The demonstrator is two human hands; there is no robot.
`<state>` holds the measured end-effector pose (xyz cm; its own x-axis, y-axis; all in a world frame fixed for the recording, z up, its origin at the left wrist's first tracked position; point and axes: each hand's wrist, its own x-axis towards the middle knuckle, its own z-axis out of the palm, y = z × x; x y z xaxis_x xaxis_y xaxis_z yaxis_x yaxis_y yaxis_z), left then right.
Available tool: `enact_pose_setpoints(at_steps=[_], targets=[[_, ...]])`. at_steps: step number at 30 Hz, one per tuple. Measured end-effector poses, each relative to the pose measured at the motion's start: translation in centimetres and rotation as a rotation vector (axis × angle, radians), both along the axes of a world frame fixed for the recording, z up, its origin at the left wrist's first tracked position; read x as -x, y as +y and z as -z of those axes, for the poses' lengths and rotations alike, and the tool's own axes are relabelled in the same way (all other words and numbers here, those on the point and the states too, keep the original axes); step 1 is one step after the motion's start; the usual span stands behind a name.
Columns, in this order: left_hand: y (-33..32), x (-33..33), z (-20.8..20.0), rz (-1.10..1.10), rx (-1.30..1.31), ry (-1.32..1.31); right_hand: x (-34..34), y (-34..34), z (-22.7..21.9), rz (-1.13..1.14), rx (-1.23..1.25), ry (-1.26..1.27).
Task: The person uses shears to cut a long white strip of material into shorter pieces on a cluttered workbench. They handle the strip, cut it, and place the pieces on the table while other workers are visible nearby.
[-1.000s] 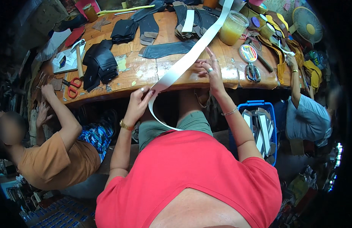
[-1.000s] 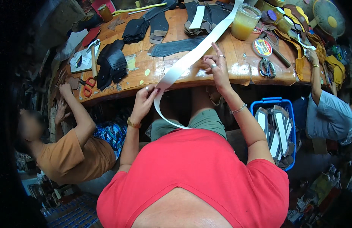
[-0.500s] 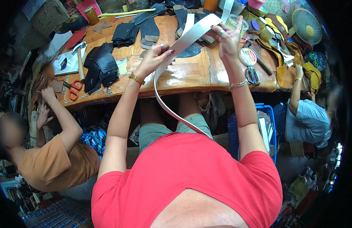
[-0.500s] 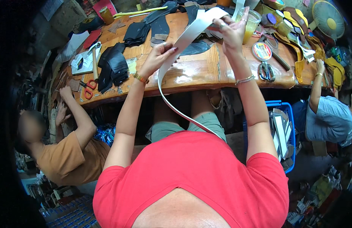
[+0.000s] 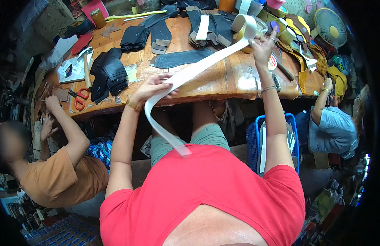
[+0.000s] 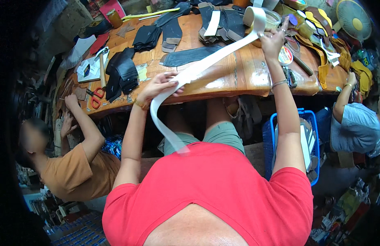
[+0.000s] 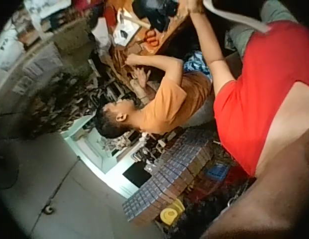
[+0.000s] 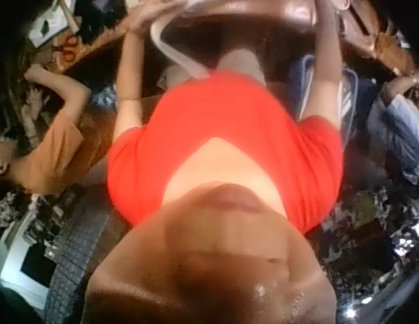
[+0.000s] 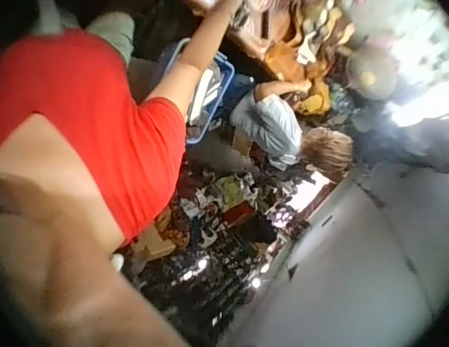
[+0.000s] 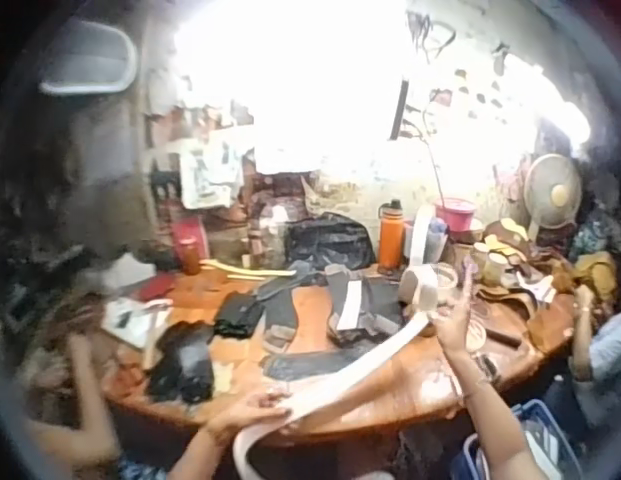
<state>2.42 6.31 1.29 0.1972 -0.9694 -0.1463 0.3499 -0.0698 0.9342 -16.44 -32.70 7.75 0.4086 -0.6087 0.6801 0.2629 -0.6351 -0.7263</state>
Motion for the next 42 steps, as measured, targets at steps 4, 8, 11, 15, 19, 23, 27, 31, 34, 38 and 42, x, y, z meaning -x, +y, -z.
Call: enact_pose_setpoints(at_steps=[4, 8, 11, 15, 19, 23, 27, 31, 34, 38, 42], targets=[[1.9, -0.6, -0.3, -0.035, -0.075, -0.023, 2.1, 0.6, 5.5, 0.071, -0.131, 0.310], [1.8, 0.1, -0.9, -0.024, -0.185, -0.158, 3.3, 4.6, 5.4, 0.233, 0.049, 0.267], [1.1, 0.2, -0.8, 0.005, -0.211, -0.242, 4.4, 8.7, 3.4, 0.265, 0.147, 0.176], [0.5, -0.1, -0.4, 0.045, -0.223, -0.254, 4.8, 12.8, 3.4, 0.219, 0.614, 0.350], [0.1, 0.3, -1.0, 0.027, -0.235, -0.266, 3.0, 13.8, 6.3, 0.238, 0.736, 0.674], [0.1, 0.5, -1.3, 0.041, -0.223, -0.254, 1.4, 11.2, 9.5, 0.474, 0.753, 0.882], [0.2, 0.6, -1.1, 0.005, -0.231, -0.244, 1.1, 10.7, 8.4, 0.510, 0.610, 1.067], [0.3, 0.4, -0.6, -0.004, -0.226, -0.216, 1.8, 12.5, 8.4, 0.477, 0.788, 0.979], [0.3, 0.6, -0.9, -0.006, -0.243, -0.194, 2.7, 12.5, 7.1, 0.440, 0.825, 1.075], [0.7, 0.5, -0.1, -0.051, -0.206, -0.249, 3.0, 9.4, 5.4, 0.494, 0.883, 1.225], [1.5, 0.0, -0.2, -0.079, -0.173, -0.472, 4.2, 6.7, 5.6, 0.428, 0.956, 1.146]])
